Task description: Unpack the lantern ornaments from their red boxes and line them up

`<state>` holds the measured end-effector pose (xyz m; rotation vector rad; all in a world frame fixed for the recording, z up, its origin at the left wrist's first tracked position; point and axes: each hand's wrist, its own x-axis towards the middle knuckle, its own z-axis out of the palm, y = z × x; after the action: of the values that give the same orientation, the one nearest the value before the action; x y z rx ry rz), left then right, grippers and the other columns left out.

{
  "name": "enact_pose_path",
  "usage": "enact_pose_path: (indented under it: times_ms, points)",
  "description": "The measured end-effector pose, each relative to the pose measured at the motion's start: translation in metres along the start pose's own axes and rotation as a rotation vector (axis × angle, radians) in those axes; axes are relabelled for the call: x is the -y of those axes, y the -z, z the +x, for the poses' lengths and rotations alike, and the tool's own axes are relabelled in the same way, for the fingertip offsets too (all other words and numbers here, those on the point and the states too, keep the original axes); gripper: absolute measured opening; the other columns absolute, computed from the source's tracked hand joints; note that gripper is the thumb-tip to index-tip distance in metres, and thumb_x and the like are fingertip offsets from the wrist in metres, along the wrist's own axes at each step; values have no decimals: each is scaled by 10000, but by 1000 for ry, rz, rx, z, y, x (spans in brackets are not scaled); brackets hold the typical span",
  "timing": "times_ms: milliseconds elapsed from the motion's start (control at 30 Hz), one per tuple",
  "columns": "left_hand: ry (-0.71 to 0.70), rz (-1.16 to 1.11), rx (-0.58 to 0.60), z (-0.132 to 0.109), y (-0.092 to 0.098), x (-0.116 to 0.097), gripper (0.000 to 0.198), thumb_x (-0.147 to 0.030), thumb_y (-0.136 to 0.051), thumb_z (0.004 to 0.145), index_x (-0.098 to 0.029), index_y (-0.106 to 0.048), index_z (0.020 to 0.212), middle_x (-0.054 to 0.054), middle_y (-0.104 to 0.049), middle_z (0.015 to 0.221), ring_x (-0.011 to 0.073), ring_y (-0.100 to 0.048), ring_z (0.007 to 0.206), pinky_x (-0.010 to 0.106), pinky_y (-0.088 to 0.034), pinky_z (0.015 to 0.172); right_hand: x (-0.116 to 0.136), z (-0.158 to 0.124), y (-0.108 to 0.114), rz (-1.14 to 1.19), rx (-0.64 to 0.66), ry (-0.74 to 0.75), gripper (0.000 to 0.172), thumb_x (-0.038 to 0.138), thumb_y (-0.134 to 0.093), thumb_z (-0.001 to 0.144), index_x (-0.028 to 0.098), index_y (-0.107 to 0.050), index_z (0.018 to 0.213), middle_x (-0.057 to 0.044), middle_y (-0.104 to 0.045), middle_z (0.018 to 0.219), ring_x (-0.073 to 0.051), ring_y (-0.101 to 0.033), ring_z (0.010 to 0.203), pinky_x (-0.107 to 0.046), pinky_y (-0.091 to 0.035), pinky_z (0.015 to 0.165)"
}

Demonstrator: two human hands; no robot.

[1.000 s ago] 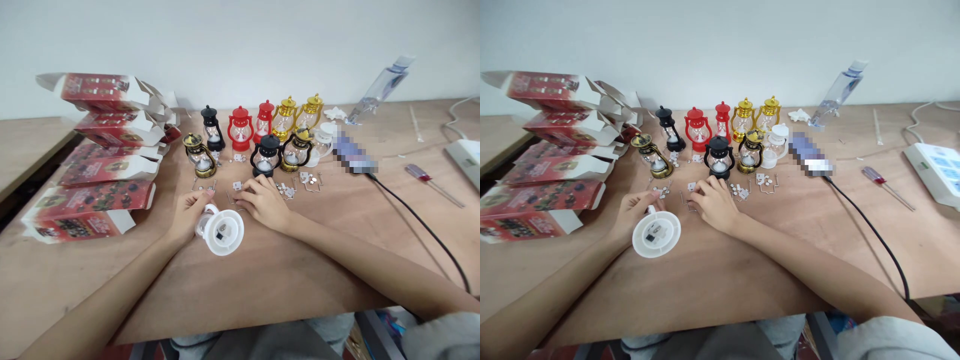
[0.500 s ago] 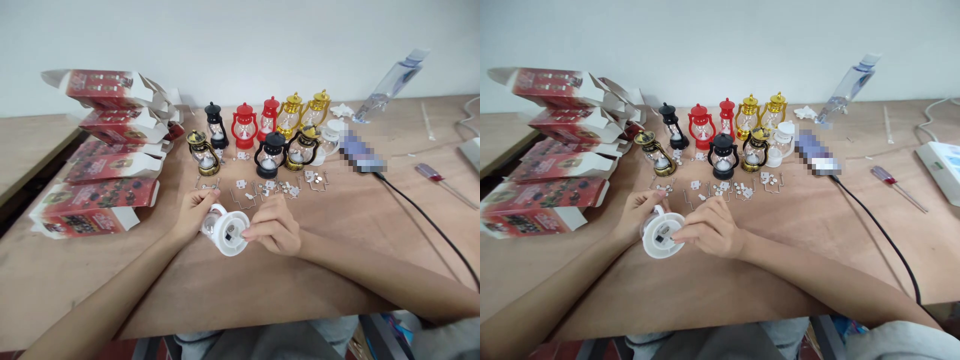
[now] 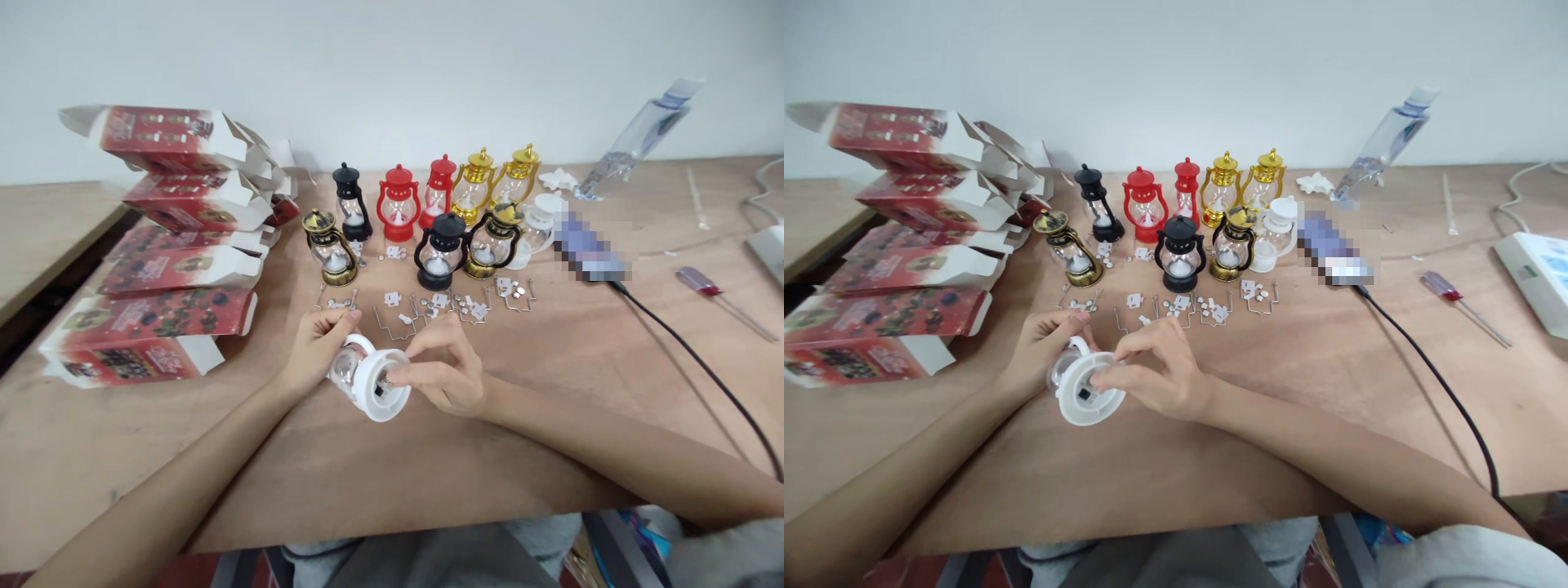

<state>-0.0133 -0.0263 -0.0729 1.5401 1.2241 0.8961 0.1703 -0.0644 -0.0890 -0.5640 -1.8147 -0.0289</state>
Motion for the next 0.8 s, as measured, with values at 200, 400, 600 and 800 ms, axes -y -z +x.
enact_pose_path:
  times_ms: [200,400,600,800]
  points:
    - [2,6,4,0,0,0,405,-384,-510,759,-162,-569,425,7,-576,416,83,-448,378,203,-341,412,0,0,-1,-67,35,-13,277,239,-495,919,255,-670,705,-6,-564,783,-105,-508,721,-270,-421,660]
    - [9,7,7,0,-1,-2,397,-381,-509,763,-164,-560,435,3,-568,419,80,-435,377,198,-326,399,-1,-3,0,5,33,-52,52,279,-563,883,241,-589,908,-9,-571,838,-127,-540,738,-304,-444,700]
    - [36,-11,-24,0,0,1,404,-380,-511,762,-161,-543,424,2,-559,408,76,-429,375,190,-328,402,-13,2,3,-76,63,-321,118,221,-440,913,210,-557,902,-51,-569,870,-182,-531,848,-345,-429,747]
    - [58,-39,-24,1,-1,1,389,-380,-527,752,-165,-525,428,-5,-556,407,73,-427,364,187,-316,387,-31,3,1,-414,439,-542,133,263,-540,860,202,-653,893,-86,-583,1011,-250,-464,948,-399,-371,794]
